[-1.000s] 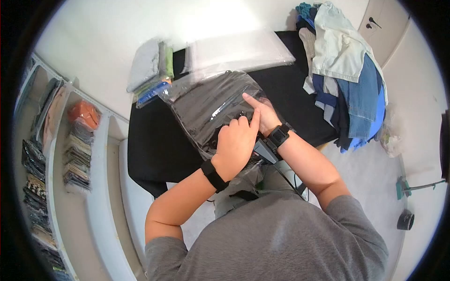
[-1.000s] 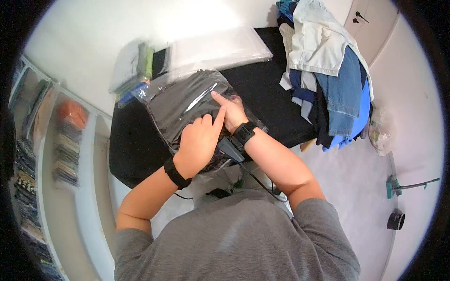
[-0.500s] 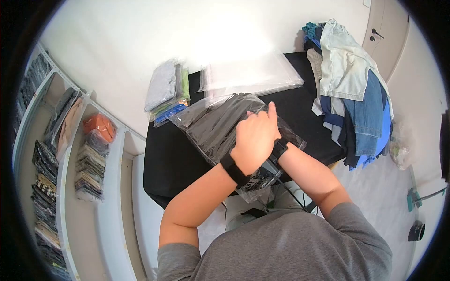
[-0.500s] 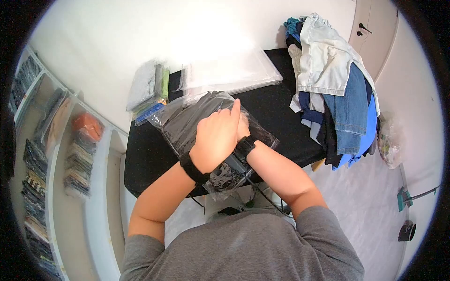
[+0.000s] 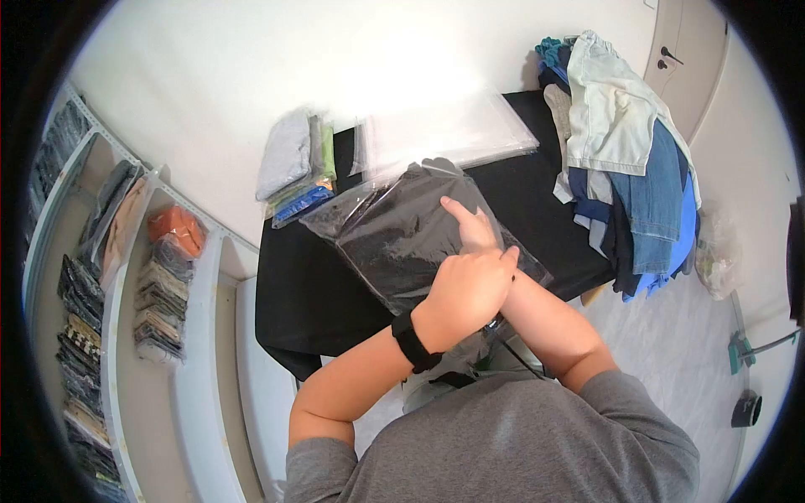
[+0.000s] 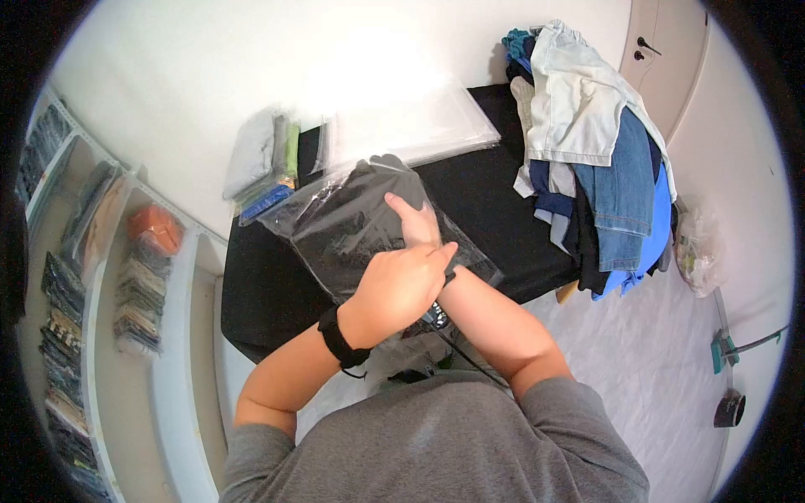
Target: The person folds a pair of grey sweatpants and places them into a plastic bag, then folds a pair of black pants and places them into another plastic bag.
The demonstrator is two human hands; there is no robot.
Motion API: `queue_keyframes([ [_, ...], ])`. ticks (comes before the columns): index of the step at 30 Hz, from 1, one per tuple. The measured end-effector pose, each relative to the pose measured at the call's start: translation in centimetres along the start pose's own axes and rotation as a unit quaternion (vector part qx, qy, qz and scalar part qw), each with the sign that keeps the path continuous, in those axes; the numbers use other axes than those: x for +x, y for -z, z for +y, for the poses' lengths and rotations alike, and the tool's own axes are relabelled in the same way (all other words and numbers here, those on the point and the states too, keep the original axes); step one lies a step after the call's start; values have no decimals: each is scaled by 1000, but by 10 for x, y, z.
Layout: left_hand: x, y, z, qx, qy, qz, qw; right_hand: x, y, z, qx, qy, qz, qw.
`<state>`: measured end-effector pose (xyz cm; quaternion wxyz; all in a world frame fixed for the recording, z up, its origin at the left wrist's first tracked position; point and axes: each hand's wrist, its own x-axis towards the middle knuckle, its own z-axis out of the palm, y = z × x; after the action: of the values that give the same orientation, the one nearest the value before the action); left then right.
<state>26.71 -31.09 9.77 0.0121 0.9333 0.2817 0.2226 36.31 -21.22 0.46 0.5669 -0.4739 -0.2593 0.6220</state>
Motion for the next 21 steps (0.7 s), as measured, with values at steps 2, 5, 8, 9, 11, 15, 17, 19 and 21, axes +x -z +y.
queue_keyframes([
  [2,-3,5,5,-84,-32,38,995,-26,-18,-15,42,193,-53,979],
  [5,-5,9,11,-118,-62,61,989,-37,-25,-30,34,241,-95,965],
  [8,-4,17,14,-167,-82,85,979,-38,-24,-35,-27,278,-73,957],
  [9,-4,18,15,-166,-83,86,979,-34,-21,-35,-28,279,-73,957],
  [11,-7,17,17,-187,-120,71,972,-24,-13,-32,-28,132,1,991],
  [15,-12,10,23,-197,-124,43,972,-12,1,-27,22,176,1,984],
  [17,-15,5,23,-199,-131,35,970,-8,13,-26,27,198,-5,980],
  [19,-21,16,29,-158,-113,17,981,-30,14,-42,125,210,-6,970],
  [21,-29,21,27,-122,-94,0,988,-29,38,-46,139,164,54,975],
])
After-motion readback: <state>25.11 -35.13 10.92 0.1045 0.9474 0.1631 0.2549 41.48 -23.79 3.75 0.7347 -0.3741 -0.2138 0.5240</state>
